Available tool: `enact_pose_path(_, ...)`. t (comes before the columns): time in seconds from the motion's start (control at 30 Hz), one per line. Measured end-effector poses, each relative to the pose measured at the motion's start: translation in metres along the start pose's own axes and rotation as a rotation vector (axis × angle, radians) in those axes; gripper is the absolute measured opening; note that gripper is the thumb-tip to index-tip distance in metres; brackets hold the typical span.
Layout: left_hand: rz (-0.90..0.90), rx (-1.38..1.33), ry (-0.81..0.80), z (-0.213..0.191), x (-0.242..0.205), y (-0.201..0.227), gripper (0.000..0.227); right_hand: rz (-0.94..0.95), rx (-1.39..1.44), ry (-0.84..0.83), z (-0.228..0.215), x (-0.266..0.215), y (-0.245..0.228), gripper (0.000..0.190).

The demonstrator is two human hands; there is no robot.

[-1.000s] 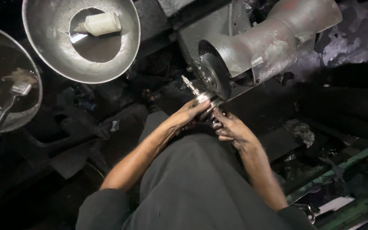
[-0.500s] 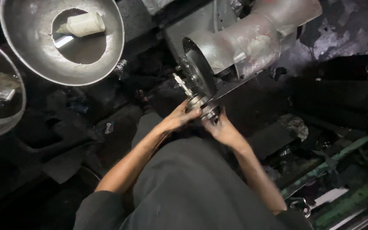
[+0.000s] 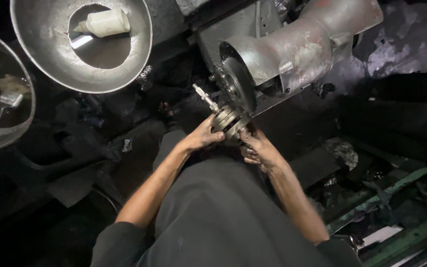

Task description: The person holds a cylindrical metal part against a rotating grinding wheel, rotating it by hand to grind the surface. They then dip the part into a liquid-filled bowl and wipe it with a cloth before returning to grind another metal part.

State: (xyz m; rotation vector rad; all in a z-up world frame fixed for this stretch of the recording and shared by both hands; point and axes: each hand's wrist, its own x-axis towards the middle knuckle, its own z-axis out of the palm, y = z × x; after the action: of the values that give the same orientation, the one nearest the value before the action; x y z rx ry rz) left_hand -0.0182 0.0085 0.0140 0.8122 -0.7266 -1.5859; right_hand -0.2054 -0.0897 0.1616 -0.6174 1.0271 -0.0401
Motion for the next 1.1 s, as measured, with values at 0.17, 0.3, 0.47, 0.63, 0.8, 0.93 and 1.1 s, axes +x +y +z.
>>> enact_pose_path(0.17, 0.003, 0.141, 0.066, 0.001, 0.008, -0.008, 0.091, 0.038, -0.079, 0.081, 0.019, -0.002, -0.015, 0.053)
enact_pose_path(0.3, -0.102, 0.146, 0.107, 0.006, 0.010, -0.003, 0.088, 0.089, -0.085, 0.119, 0.017, 0.002, -0.018, 0.055)
enact_pose_path(0.47, -0.150, 0.167, 0.120, 0.007, 0.008, 0.015, 0.068, 0.093, 0.013, 0.075, 0.007, 0.011, -0.010, 0.055)
enact_pose_path(0.63, -0.447, 0.235, 0.273, 0.020, 0.019, 0.034, 0.048, 0.144, 0.156, 0.000, 0.001, 0.015, -0.006, 0.055)
enact_pose_path(0.8, -0.444, 0.182, 0.280, 0.027, 0.033, 0.040, 0.045, 0.165, 0.259, -0.013, -0.004, 0.018, -0.007, 0.052)
enact_pose_path(0.93, -0.563, 0.176, 0.281, 0.025, 0.035, 0.025, 0.053, 0.199, 0.412, -0.176, -0.011, 0.020, -0.007, 0.057)
enact_pose_path(1.1, -0.307, -0.018, 0.219, 0.028, 0.041, 0.004, 0.048, 0.183, 0.311, -0.010, -0.024, 0.016, 0.001, 0.057)
